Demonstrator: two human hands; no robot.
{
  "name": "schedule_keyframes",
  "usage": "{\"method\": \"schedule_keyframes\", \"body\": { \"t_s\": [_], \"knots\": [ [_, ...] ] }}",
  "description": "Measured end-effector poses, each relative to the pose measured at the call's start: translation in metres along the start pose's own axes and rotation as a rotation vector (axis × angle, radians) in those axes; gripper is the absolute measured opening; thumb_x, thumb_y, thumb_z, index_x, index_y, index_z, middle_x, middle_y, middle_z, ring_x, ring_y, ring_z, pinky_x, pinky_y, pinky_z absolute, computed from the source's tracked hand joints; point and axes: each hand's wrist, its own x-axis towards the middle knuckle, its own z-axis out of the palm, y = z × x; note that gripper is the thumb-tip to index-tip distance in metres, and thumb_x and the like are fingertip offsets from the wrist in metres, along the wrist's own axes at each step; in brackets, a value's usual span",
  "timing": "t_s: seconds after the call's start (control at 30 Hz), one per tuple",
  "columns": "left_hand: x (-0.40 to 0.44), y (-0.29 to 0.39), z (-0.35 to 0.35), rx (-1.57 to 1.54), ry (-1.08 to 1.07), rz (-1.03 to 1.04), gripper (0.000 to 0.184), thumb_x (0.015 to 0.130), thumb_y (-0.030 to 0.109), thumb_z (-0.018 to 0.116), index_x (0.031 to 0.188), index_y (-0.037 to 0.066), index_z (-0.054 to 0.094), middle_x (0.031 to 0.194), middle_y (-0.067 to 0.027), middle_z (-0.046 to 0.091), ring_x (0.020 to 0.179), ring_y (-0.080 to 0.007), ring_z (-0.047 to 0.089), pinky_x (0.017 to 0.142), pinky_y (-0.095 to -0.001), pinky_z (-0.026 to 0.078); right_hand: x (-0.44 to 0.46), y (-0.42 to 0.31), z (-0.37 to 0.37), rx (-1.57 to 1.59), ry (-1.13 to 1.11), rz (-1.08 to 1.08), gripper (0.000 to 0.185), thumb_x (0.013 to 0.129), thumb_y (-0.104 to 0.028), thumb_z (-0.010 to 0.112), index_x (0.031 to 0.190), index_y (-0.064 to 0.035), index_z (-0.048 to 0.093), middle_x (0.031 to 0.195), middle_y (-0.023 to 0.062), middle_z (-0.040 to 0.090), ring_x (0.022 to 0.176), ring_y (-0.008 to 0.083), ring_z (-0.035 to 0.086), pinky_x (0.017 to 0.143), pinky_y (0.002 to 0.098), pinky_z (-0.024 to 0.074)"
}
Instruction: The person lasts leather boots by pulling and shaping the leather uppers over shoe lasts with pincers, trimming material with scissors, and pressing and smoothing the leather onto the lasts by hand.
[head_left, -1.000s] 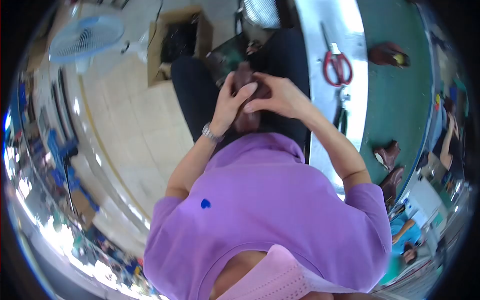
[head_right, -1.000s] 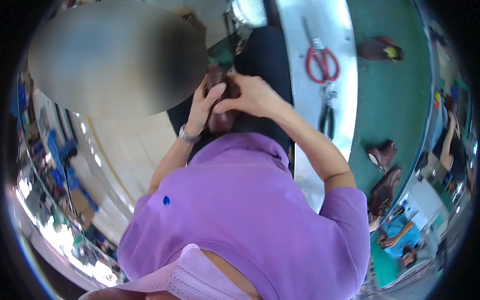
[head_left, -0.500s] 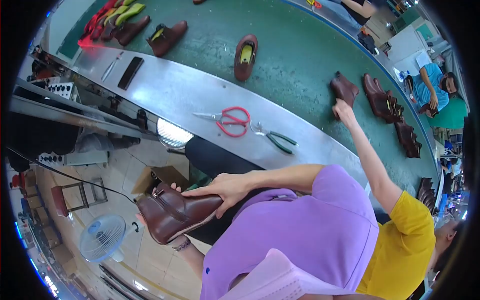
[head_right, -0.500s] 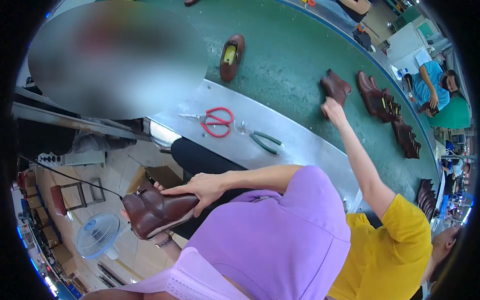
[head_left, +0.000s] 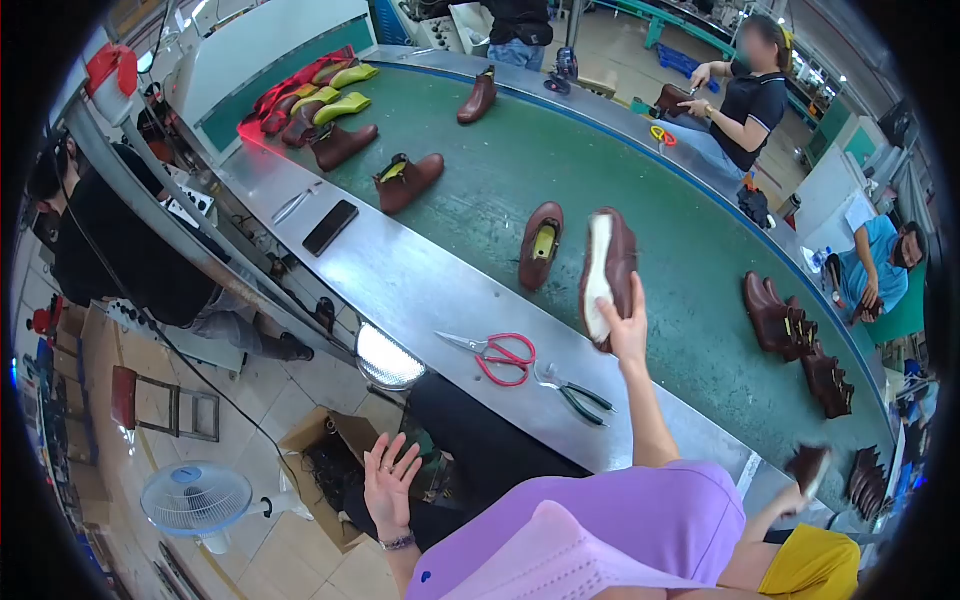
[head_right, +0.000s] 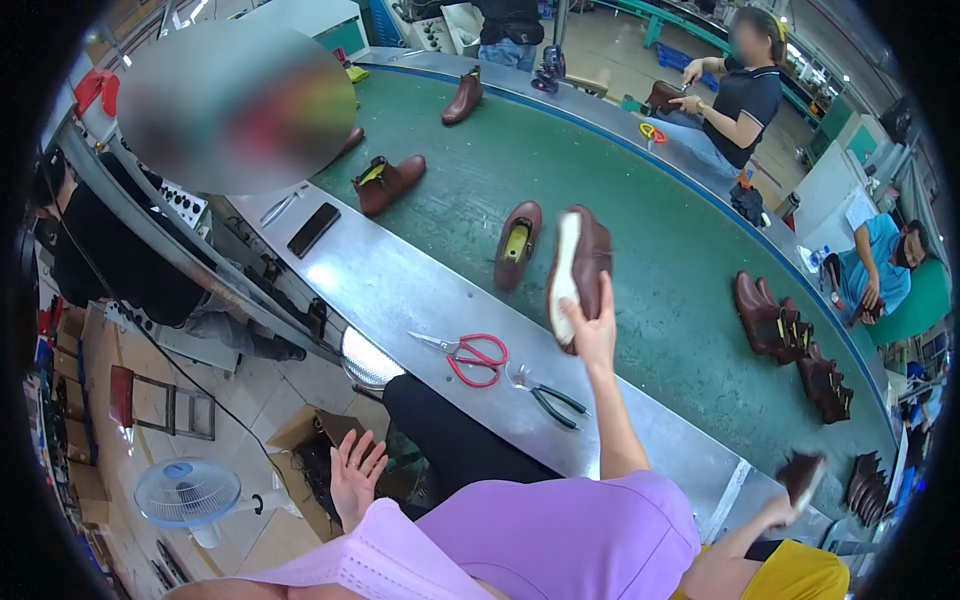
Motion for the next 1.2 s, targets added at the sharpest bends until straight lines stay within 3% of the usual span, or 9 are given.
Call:
{"method": "schedule_keyframes", "body": {
  "t_s": [0.07, 0.17, 0.23, 0.4, 0.6, 0.7, 1.0, 1.1, 1.2],
  "knots": [
    [-0.003, -0.001, -0.003, 0.041, 0.032, -0.002, 0.052, 0.105, 0.043, 0.036, 0.141, 0.006, 0.041, 0.139, -0.0187, 0.05, 0.124, -0.0343, 0.053, 0.103, -0.0455, 0.045, 0.028, 0.031, -0.019, -0.244, 0.062, 0.07, 0.093, 0.084, -0.035, 0.074, 0.153, -0.0005, 0.021, 0.143, 0.0261, 0.045, 0.127, 0.0315, 0.051, 0.104, 0.0361, 0.0407],
    [-0.002, -0.001, 0.0, 0.076, 0.015, 0.022, 0.049, 0.105, 0.038, 0.04, 0.139, 0.003, 0.043, 0.137, -0.019, 0.052, 0.122, -0.0331, 0.055, 0.101, -0.044, 0.046, 0.042, 0.037, -0.013, -0.728, -0.114, 0.07, 0.074, 0.084, -0.037, 0.07, 0.145, -0.005, 0.042, 0.112, 0.0272, 0.066, 0.102, 0.0388, 0.066, 0.091, 0.0425, 0.0501],
    [-0.003, 0.004, 0.014, 0.12, 0.014, 0.043, 0.047, 0.105, 0.034, 0.042, 0.137, 0.001, 0.044, 0.134, -0.0195, 0.054, 0.12, -0.0323, 0.057, 0.1, -0.0429, 0.047, 0.045, 0.035, 0.015, -0.691, -0.218, -0.091, 0.066, 0.085, -0.033, 0.069, 0.143, -0.0126, 0.046, 0.09, 0.0134, 0.073, 0.088, 0.036, 0.069, 0.08, 0.045, 0.053],
    [-0.011, 0.006, 0.037, 0.176, 0.02, 0.065, 0.042, 0.103, 0.029, 0.048, 0.133, -0.001, 0.048, 0.129, -0.0195, 0.058, 0.114, -0.0303, 0.062, 0.097, -0.0401, 0.05, 0.046, -0.004, 0.095, -0.706, -0.306, -0.066, 0.07, 0.085, -0.032, 0.069, 0.146, -0.018, 0.04, 0.091, 0.014, 0.073, 0.087, 0.0383, 0.068, 0.08, 0.0497, 0.0519],
    [-0.036, -0.005, 0.018, 0.104, 0.08, 0.094, 0.035, 0.101, 0.024, 0.054, 0.127, 0.001, 0.056, 0.125, -0.0149, 0.063, 0.11, -0.0244, 0.065, 0.093, -0.0351, 0.052, 0.053, 0.042, 0.123, -0.75, -0.141, -0.255, 0.033, 0.089, -0.031, 0.065, 0.116, -0.0127, 0.06, 0.092, 0.0229, 0.069, 0.087, 0.0446, 0.065, 0.075, 0.0538, 0.0502],
    [-0.045, -0.013, 0.003, 0.107, 0.154, 0.08, 0.035, 0.102, 0.022, 0.052, 0.129, 0.0, 0.054, 0.123, -0.0167, 0.063, 0.109, -0.0254, 0.065, 0.094, -0.0367, 0.052, 0.06, 0.058, 0.113, -0.454, -0.153, -0.148, 0.024, 0.091, -0.026, 0.067, 0.107, -0.0079, 0.065, 0.068, 0.0109, 0.067, 0.058, 0.0183, 0.064, 0.058, 0.0354, 0.0512],
    [-0.057, -0.009, -0.007, 0.251, 0.09, 0.123, 0.039, 0.099, 0.029, 0.058, 0.132, 0.008, 0.055, 0.123, -0.006, 0.063, 0.108, -0.0126, 0.06, 0.093, -0.0301, 0.048, 0.067, -0.048, 0.093, -0.164, -0.293, -0.231, 0.026, 0.095, -0.022, 0.064, 0.086, 0.0022, 0.064, 0.056, 0.0025, 0.055, 0.043, 0.0072, 0.047, 0.037, 0.0235, 0.0384],
    [-0.041, -0.027, -0.013, 0.435, 0.022, 0.326, 0.039, 0.099, 0.028, 0.059, 0.132, 0.007, 0.055, 0.123, -0.0058, 0.063, 0.111, -0.0139, 0.059, 0.095, -0.0314, 0.048, 0.022, -0.122, 0.088, -0.06, -0.385, -0.294, 0.028, 0.097, -0.021, 0.062, 0.08, 0.0013, 0.062, 0.052, 0.0002, 0.051, 0.039, 0.0058, 0.041, 0.036, 0.021, 0.0316],
    [-0.046, -0.012, 0.011, 0.678, -0.049, 0.289, 0.067, 0.091, 0.033, 0.069, 0.147, 0.011, 0.039, 0.141, -0.0156, 0.05, 0.127, -0.0229, 0.051, 0.105, -0.0388, 0.042, -0.014, -0.167, 0.078, -0.049, -0.543, -0.473, 0.026, 0.096, -0.017, 0.061, 0.079, 0.0031, 0.063, 0.051, 0.0004, 0.05, 0.039, 0.0047, 0.04, 0.037, 0.0193, 0.0292]
  ]
}}
